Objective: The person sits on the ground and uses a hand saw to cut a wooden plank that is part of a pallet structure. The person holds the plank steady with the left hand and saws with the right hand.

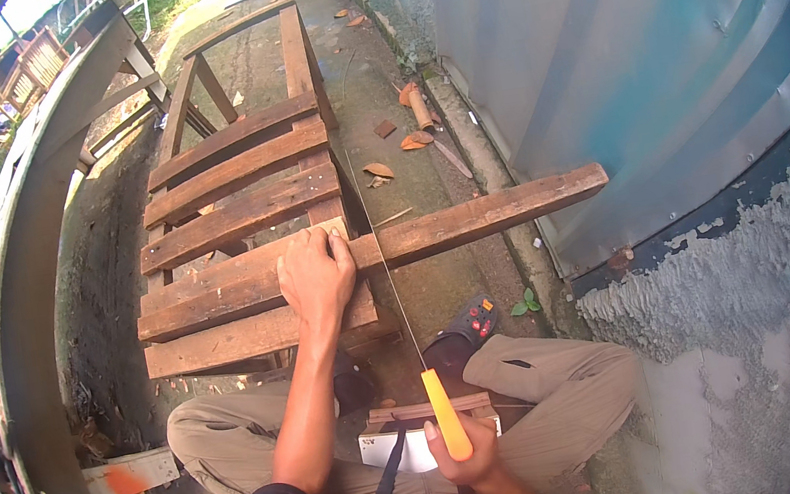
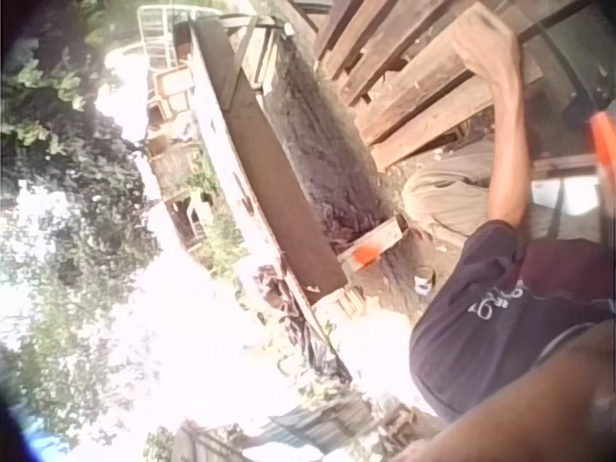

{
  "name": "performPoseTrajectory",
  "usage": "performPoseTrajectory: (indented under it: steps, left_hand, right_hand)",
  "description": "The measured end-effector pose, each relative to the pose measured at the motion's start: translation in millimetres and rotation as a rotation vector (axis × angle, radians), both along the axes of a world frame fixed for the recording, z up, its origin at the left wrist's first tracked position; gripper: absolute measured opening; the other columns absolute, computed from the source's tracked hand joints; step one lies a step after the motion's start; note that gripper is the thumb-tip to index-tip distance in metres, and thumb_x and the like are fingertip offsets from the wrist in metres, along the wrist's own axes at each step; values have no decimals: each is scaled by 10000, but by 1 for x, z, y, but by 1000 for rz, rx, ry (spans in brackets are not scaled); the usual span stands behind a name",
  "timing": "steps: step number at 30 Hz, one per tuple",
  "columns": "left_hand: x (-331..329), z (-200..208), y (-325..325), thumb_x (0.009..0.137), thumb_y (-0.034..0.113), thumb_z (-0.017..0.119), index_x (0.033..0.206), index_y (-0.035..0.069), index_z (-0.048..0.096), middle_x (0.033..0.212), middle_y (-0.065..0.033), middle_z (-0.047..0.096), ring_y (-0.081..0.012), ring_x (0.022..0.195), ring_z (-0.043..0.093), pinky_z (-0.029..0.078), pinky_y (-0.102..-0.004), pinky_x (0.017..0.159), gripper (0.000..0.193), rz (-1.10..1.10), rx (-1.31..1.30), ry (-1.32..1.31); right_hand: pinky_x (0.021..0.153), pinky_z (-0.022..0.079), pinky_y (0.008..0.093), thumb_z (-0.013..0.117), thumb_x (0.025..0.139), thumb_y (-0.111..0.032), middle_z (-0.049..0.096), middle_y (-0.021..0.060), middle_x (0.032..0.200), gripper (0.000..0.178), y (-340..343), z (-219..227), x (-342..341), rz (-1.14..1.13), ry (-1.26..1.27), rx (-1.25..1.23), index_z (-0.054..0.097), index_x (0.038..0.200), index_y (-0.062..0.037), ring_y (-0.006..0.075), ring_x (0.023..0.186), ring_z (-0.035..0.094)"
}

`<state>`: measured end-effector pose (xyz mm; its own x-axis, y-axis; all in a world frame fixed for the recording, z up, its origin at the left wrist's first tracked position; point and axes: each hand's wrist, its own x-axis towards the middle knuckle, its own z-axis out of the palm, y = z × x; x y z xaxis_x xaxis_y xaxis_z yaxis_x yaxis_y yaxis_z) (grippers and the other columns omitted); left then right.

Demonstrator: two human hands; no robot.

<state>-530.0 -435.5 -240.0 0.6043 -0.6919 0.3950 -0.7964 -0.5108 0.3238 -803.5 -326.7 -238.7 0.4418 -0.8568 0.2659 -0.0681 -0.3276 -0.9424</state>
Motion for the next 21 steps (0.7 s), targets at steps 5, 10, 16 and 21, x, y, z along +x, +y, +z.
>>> performPoseTrajectory:
  steps: [5, 10, 16, 21]
  left_hand:
    - [-3, 2, 0, 936, 255, 587, 877, 17, 706, 949, -179, 684, -362, 944, 653, 475, -498, 891, 273, -6, -36, 24]
    - [0, 0, -4, 906, 228, 610, 834, 18, 694, 939, -159, 691, -354, 923, 654, 472, -491, 862, 238, -25, -97, 16]
    - [0, -2, 6, 911, 227, 605, 828, 28, 689, 900, -148, 675, -350, 904, 648, 469, -485, 848, 231, -2, -107, -20]
    - [-3, -2, -4, 948, 253, 582, 887, 24, 691, 917, -151, 662, -361, 937, 637, 463, -471, 845, 261, -42, -79, 5]
  right_hand:
    - [492, 351, 285, 699, 942, -100, 527, -19, 571, 248, -68, 8, 71, -46, -77, 136, 595, 737, -6, 52, 534, 465]
    - [481, 431, 327, 695, 917, -82, 553, 81, 569, 134, -31, -3, 46, -27, -7, 96, 626, 828, -9, 177, 462, 572]
    - [478, 457, 313, 699, 889, -63, 589, 75, 587, 105, 27, -13, -28, 21, 68, -13, 660, 835, 18, 181, 463, 594]
    - [474, 382, 310, 703, 925, -109, 507, 22, 542, 216, -31, 18, 41, -17, -79, 138, 602, 760, -11, 121, 453, 480]
